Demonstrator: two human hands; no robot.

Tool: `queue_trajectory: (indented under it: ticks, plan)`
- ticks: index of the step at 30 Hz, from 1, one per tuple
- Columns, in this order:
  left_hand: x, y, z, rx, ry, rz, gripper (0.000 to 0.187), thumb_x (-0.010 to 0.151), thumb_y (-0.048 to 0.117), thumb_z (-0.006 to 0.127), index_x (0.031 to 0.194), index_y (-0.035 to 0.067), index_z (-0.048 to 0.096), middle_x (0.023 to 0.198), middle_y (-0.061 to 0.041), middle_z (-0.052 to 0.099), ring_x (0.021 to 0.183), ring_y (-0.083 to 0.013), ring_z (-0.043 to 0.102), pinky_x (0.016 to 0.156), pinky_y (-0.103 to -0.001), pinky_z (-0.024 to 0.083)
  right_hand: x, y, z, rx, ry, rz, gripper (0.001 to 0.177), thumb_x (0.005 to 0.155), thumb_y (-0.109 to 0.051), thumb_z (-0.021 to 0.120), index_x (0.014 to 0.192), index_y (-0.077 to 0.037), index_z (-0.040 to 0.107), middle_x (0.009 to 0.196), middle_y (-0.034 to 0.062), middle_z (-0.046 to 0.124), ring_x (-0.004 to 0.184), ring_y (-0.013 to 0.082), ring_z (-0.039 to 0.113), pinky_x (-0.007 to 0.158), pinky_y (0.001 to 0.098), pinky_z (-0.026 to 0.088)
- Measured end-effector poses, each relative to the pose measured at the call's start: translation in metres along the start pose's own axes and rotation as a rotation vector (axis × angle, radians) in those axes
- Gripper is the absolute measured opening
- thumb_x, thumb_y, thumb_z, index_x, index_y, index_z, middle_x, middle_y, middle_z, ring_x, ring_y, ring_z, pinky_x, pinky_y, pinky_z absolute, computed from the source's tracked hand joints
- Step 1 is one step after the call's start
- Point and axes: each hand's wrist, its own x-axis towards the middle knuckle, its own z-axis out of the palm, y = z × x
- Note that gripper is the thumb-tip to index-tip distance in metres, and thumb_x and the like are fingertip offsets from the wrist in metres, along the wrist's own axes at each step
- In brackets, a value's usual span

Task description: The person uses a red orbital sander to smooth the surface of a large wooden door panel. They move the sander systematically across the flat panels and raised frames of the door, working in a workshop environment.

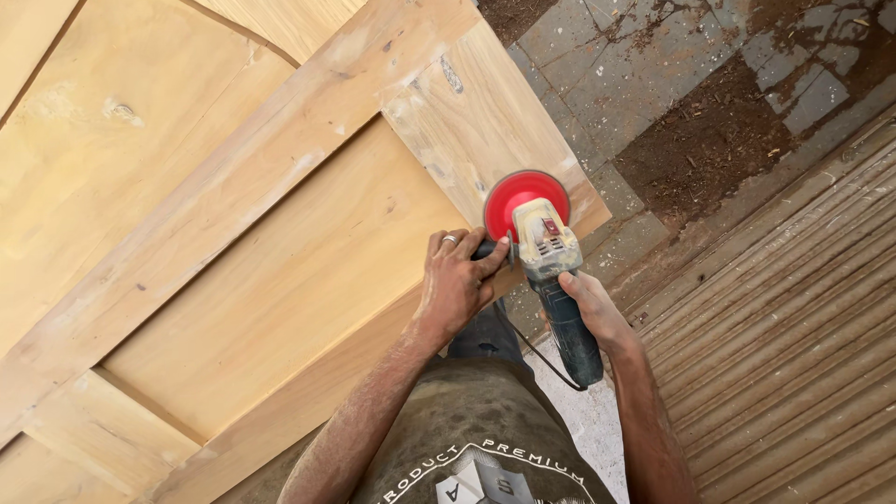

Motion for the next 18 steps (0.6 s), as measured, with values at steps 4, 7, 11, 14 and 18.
queue_trajectory:
  ticks: [4,7,11,14,18]
  plan:
    - [-0.012,0.000,0.008,-0.054,-0.017,0.132,0.046,0.079,0.018,0.081,0.124,0.017,0.074,0.123,-0.015,0.066,0.113,-0.0324,0.062,0.102,-0.049,0.042,-0.024,0.035,0.011,0.167,-0.005,-0.036,0.070,0.092,-0.064,0.057,0.114,0.002,0.063,0.076,0.0119,0.071,0.062,0.0174,0.069,0.054,0.0310,0.057]
    - [-0.003,-0.009,0.000,0.043,-0.045,0.208,0.051,0.076,0.018,0.080,0.127,0.021,0.073,0.125,-0.014,0.067,0.115,-0.0320,0.062,0.104,-0.049,0.042,-0.022,0.028,0.038,0.286,0.009,-0.063,0.072,0.091,-0.067,0.054,0.121,-0.001,0.062,0.076,0.0131,0.071,0.061,0.0194,0.070,0.052,0.0327,0.058]
    - [0.047,-0.045,-0.020,0.143,-0.003,0.209,0.057,0.070,0.018,0.078,0.126,0.028,0.073,0.123,-0.010,0.069,0.115,-0.0294,0.064,0.105,-0.046,0.042,0.013,-0.020,0.062,0.300,0.027,-0.082,0.073,0.094,-0.070,0.049,0.123,-0.004,0.059,0.073,0.0140,0.069,0.057,0.0224,0.069,0.048,0.0351,0.057]
    - [0.079,-0.077,-0.042,0.183,0.163,0.180,0.041,0.084,0.023,0.075,0.123,0.033,0.075,0.117,-0.007,0.071,0.112,-0.0266,0.064,0.106,-0.044,0.042,0.053,-0.074,0.076,0.194,-0.061,-0.120,0.072,0.094,-0.072,0.047,0.127,-0.009,0.059,0.071,0.0120,0.068,0.055,0.0206,0.068,0.047,0.0330,0.055]
    - [0.105,-0.114,-0.077,0.185,0.292,0.055,0.028,0.091,0.025,0.075,0.118,0.030,0.078,0.111,-0.004,0.072,0.108,-0.0235,0.066,0.103,-0.043,0.044,0.102,-0.139,0.099,0.016,-0.010,-0.050,0.071,0.092,-0.072,0.045,0.117,-0.007,0.061,0.067,0.0096,0.066,0.052,0.0211,0.067,0.043,0.0352,0.055]
